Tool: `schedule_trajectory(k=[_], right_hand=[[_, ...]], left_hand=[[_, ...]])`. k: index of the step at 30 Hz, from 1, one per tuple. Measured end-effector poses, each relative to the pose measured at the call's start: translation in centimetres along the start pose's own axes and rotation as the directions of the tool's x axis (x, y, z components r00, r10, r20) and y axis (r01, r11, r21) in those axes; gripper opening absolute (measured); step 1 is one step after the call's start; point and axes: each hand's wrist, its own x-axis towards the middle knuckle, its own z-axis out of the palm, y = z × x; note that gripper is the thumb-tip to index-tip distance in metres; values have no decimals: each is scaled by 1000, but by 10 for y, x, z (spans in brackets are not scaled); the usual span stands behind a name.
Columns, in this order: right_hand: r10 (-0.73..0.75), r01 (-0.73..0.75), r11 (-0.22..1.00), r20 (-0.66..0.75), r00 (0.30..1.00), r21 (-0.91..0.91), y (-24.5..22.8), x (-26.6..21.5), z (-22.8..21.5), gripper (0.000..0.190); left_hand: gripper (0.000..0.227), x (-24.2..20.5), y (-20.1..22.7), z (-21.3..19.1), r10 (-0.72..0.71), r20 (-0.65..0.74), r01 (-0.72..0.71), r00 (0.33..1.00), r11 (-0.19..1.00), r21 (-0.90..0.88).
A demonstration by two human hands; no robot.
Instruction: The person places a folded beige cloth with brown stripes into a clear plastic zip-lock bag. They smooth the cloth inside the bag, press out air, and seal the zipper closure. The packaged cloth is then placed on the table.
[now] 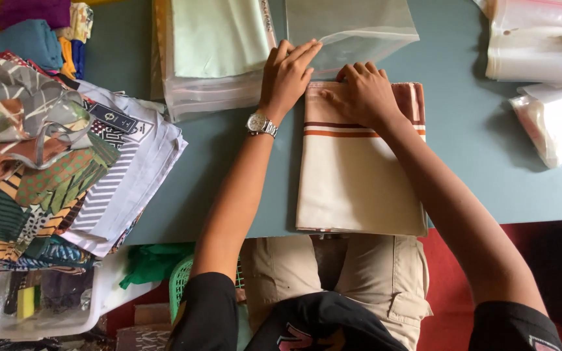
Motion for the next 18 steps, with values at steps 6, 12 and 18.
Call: schedule_trajectory(k=[6,12,18], right_hand=[[-50,47,989,-22,998,-140,3,5,14,59],[97,-95,995,55,994,-39,-3,7,15,41],[41,-31,992,80,996,-125,-2,6,15,32]], left_hand=[[51,-4,2,5,-42,0,41,999,995,-92],[50,-5,2,5,-16,0,16,1000,973,-231],[54,-7,0,4,-89,114,120,989,948,-295]])
